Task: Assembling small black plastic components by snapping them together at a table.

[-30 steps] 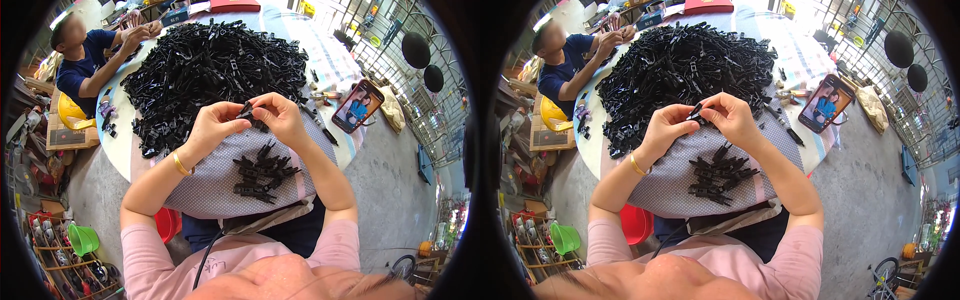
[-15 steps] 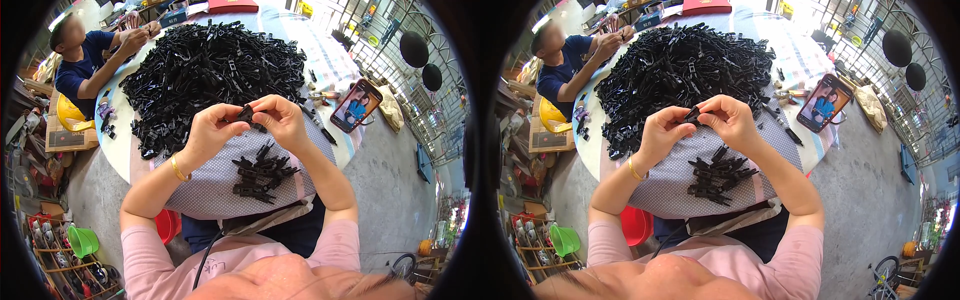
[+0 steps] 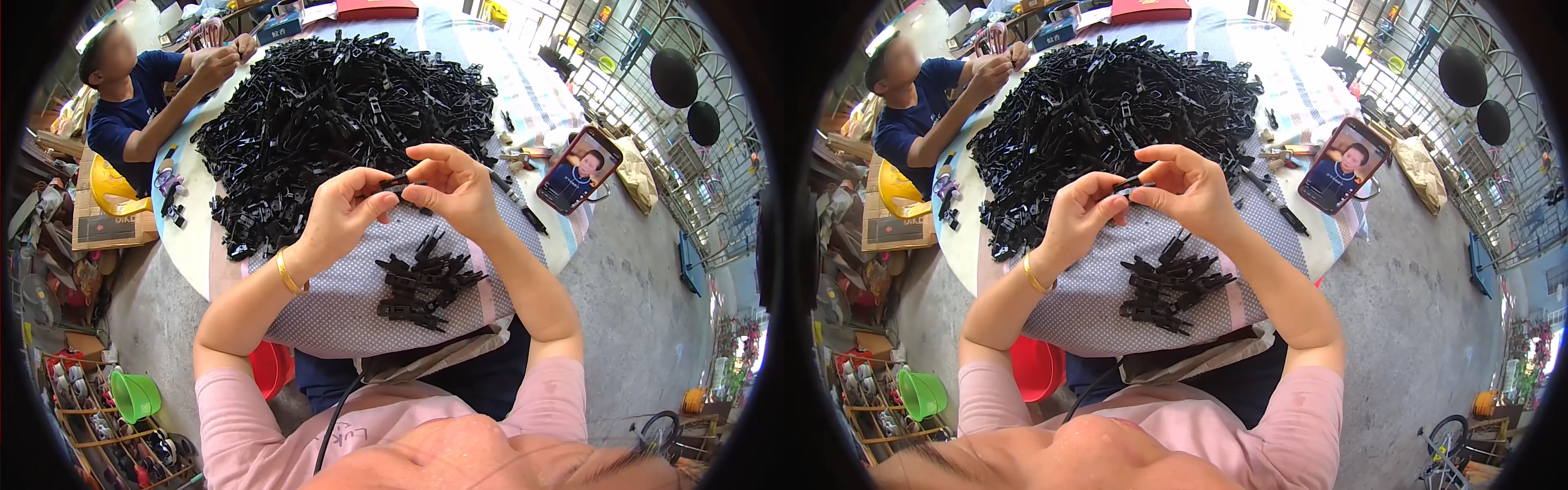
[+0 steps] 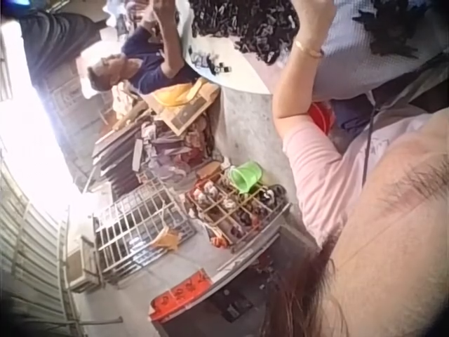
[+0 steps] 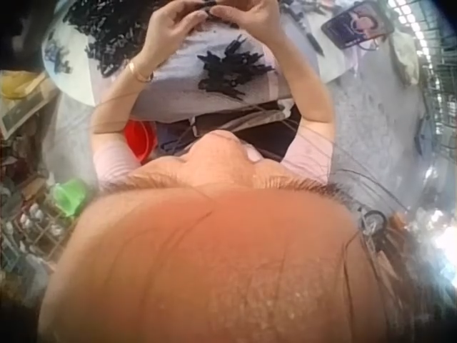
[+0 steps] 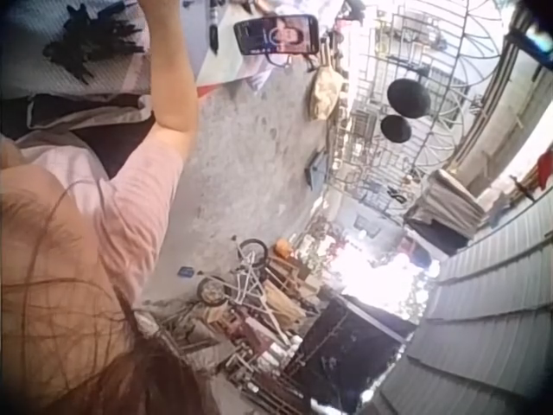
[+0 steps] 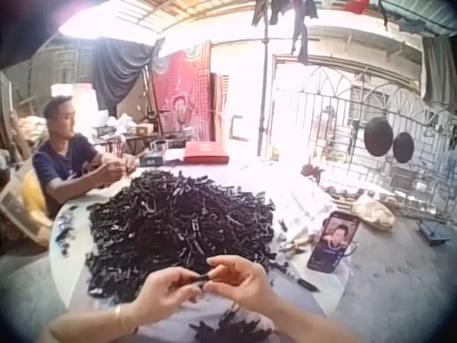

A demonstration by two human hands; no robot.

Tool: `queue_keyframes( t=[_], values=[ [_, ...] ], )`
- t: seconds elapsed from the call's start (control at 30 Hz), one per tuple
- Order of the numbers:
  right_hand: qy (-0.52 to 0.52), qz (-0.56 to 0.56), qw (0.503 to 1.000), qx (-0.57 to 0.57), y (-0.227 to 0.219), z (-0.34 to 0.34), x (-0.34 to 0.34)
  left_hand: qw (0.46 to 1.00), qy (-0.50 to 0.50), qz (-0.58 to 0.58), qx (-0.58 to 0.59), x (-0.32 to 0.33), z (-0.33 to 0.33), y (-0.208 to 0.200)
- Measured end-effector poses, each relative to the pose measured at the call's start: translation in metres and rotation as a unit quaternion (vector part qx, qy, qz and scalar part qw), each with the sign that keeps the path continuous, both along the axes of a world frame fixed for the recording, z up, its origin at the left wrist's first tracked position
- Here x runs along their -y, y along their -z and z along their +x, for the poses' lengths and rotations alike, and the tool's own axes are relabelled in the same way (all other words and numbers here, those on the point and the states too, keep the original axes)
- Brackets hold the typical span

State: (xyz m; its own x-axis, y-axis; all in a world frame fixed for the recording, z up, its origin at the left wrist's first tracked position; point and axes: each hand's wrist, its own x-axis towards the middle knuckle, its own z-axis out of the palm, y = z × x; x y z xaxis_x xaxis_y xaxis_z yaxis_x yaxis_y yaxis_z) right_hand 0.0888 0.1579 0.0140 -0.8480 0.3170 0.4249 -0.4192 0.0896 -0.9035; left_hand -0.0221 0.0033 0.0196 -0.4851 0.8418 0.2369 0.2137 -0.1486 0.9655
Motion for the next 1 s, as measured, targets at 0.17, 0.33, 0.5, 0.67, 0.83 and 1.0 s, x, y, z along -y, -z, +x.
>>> queue_keyframes(
  t=[0.17, 0.33, 0.5, 0.67, 0.83, 1.0],
  values=[
    [-0.052, -0.103, 0.993, 0.004, -0.001, -0.004, -0.042, 0.987, 0.091, -0.061, -0.122, -0.003, 0.005, 0.001],
    [0.315, 0.295, 0.901, 0.044, 0.018, -0.016, -0.063, 0.915, 0.231, -0.085, -0.318, -0.001, 0.016, 0.009],
    [0.302, 0.491, 0.817, 0.028, 0.028, -0.029, -0.056, 0.901, 0.294, -0.096, -0.304, -0.003, 0.01, 0.002],
    [0.254, 0.511, 0.816, 0.089, 0.033, -0.034, -0.049, 0.903, -0.016, -0.098, -0.417, -0.014, -0.003, 0.007],
    [0.277, 0.357, 0.892, 0.032, 0.027, -0.029, -0.051, 0.795, -0.032, -0.158, -0.585, -0.031, -0.007, 0.01],
    [0.162, 0.107, 0.98, 0.044, 0.02, -0.02, -0.047, 0.758, -0.054, -0.157, -0.631, -0.033, -0.001, 0.013]
  ],
)
